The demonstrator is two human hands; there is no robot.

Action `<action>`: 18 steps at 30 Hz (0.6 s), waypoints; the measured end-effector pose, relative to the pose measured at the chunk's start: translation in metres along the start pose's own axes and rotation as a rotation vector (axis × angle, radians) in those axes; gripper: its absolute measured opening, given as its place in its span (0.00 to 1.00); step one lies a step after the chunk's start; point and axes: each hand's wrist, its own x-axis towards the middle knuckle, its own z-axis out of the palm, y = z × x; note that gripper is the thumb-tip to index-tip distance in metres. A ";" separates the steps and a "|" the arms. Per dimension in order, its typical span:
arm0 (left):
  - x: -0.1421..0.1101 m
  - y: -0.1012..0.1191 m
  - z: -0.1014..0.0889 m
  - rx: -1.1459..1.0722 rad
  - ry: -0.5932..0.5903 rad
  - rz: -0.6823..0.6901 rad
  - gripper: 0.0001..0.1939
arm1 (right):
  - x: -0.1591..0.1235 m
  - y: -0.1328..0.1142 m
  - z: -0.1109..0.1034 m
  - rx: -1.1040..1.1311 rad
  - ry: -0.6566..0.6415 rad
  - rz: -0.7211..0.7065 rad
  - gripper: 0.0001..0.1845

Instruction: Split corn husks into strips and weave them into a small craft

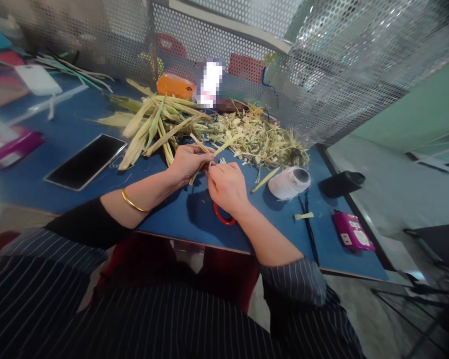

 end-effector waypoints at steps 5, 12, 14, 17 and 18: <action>-0.001 0.010 -0.004 0.007 -0.066 -0.063 0.10 | 0.003 0.017 -0.001 0.619 0.003 0.459 0.26; -0.013 0.010 0.001 0.198 -0.209 -0.085 0.12 | 0.012 0.031 0.005 1.283 0.257 0.769 0.18; -0.014 0.008 0.002 0.243 -0.245 -0.062 0.10 | 0.012 0.028 0.006 1.292 0.280 0.759 0.17; -0.014 0.008 0.004 0.290 -0.275 -0.088 0.05 | 0.011 0.025 0.007 1.233 0.354 0.770 0.17; -0.014 0.009 0.005 0.293 -0.281 -0.101 0.04 | 0.011 0.024 0.008 1.221 0.367 0.772 0.17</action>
